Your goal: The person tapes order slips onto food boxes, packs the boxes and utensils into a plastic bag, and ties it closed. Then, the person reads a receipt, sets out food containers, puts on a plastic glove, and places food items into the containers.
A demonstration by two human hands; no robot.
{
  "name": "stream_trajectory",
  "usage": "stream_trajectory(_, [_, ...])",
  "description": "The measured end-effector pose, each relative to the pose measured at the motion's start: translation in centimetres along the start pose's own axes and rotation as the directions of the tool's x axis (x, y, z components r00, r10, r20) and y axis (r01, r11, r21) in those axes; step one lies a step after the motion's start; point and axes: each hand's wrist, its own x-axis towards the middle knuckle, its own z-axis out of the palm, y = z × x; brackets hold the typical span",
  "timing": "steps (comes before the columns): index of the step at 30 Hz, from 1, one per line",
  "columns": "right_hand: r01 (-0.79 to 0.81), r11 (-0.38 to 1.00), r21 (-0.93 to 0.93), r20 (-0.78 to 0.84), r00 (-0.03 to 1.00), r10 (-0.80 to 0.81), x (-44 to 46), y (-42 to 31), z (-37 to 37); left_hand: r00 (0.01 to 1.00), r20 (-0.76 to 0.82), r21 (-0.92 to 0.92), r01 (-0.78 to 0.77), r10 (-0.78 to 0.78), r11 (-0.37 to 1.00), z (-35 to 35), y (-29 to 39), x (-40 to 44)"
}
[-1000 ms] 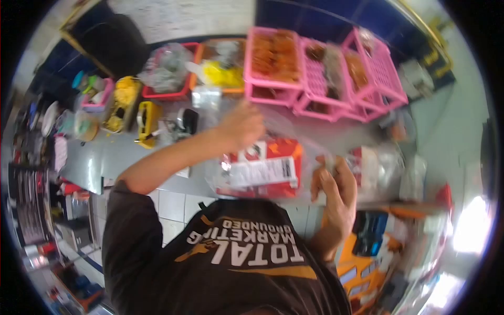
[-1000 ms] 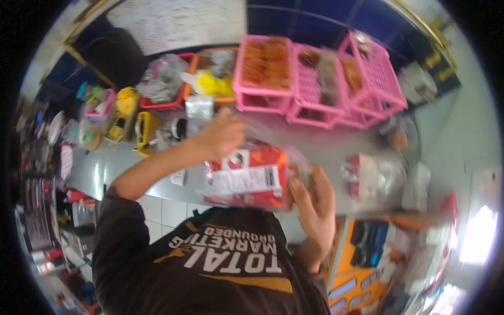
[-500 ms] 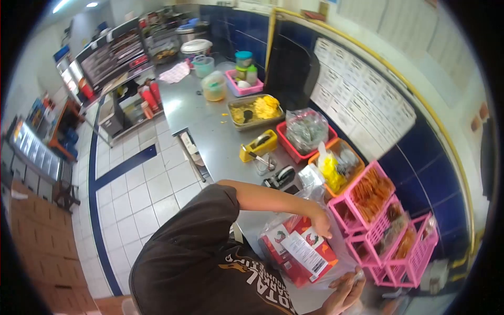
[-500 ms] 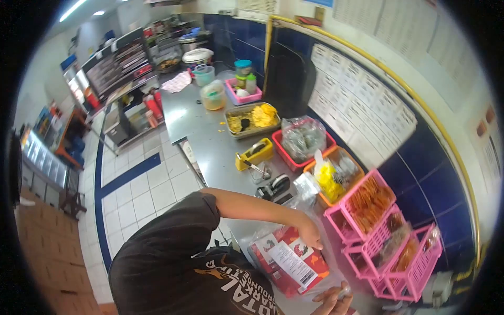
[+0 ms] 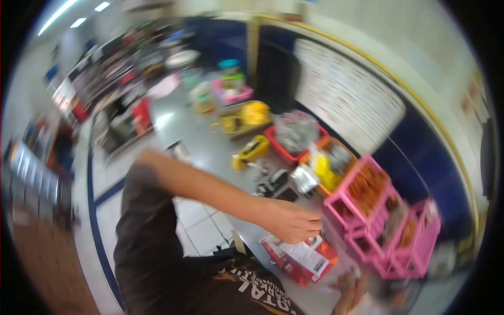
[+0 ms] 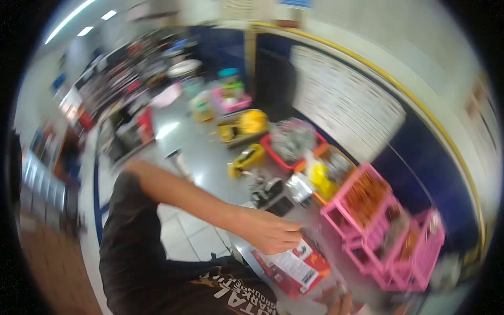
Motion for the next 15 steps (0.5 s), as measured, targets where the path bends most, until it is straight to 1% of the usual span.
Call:
stream_trajectory(1, [0.045, 0.978, -0.203, 0.121, 0.992, -0.020, -0.5, -5.4, 3.8, 0.984, -0.169, -0.068, -0.059, 0.047, 0.996, 0.0, -0.5, 0.7])
stream_trajectory(2, [-0.098, 0.963, 0.250, -0.029, 0.994, 0.109, -0.8, -2.4, 4.7, 0.955, -0.290, -0.234, -0.005, -0.064, 0.972, -0.1, 0.3, 1.3])
stream_trajectory(3, [0.141, 0.881, -0.451, 0.166, 0.984, -0.073, -0.4, -5.5, 5.7, 0.916, -0.366, -0.414, 0.001, -0.167, 0.910, 0.0, 0.9, 1.7])
stream_trajectory(4, [0.236, 0.873, -0.426, 0.185, 0.968, -0.171, 0.0, -5.8, 6.5, 0.913, -0.288, -0.574, 0.075, -0.287, 0.816, -0.3, 1.3, 2.7])
stream_trajectory(5, [0.233, 0.856, -0.462, 0.144, 0.972, -0.187, -0.5, -5.6, 7.3, 0.918, -0.160, -0.703, 0.152, -0.364, 0.694, -0.7, 1.3, 3.6])
stream_trajectory(6, [0.214, 0.869, -0.445, 0.128, 0.976, -0.175, -0.8, -5.5, 7.8, 0.928, -0.060, -0.777, 0.187, -0.367, 0.601, -1.0, 1.5, 4.9])
stream_trajectory(7, [0.251, 0.888, -0.386, 0.105, 0.968, -0.228, -1.1, -5.2, 8.5, 0.935, 0.061, -0.828, 0.244, -0.350, 0.506, -0.8, 1.7, 5.9])
stream_trajectory(8, [0.232, 0.906, -0.354, 0.106, 0.973, -0.207, -1.5, -4.6, 9.2, 0.945, 0.063, -0.866, 0.212, -0.321, 0.454, 0.3, 1.9, 6.3])
stream_trajectory(9, [0.285, 0.875, -0.392, 0.025, 0.954, -0.300, -1.8, -4.8, 9.7, 0.950, 0.080, -0.893, 0.203, -0.302, 0.401, 1.4, 1.9, 6.6])
stream_trajectory(10, [0.345, 0.829, -0.441, -0.026, 0.918, -0.396, -1.9, -4.9, 9.8, 0.976, 0.032, -0.921, 0.113, -0.217, 0.373, 2.4, 1.4, 6.7])
stream_trajectory(12, [0.190, 0.921, -0.339, -0.135, 0.959, -0.248, -2.7, -4.5, 9.0, 0.996, -0.062, -0.946, -0.038, -0.064, 0.321, 3.2, 1.2, 7.5])
stream_trajectory(13, [0.154, 0.922, -0.356, -0.211, 0.948, -0.239, -3.4, -4.3, 9.3, 0.992, 0.003, -0.954, 0.040, -0.126, 0.297, 2.6, 1.3, 7.6])
stream_trajectory(14, [0.248, 0.869, -0.427, -0.337, 0.849, -0.408, -3.5, -2.9, 9.4, 0.977, 0.066, -0.956, 0.120, -0.205, 0.267, 3.0, 1.4, 8.2])
stream_trajectory(15, [0.284, 0.849, -0.445, -0.345, 0.821, -0.456, -3.2, -0.9, 10.2, 0.986, 0.029, -0.962, 0.072, -0.162, 0.262, 3.2, 1.4, 8.7])
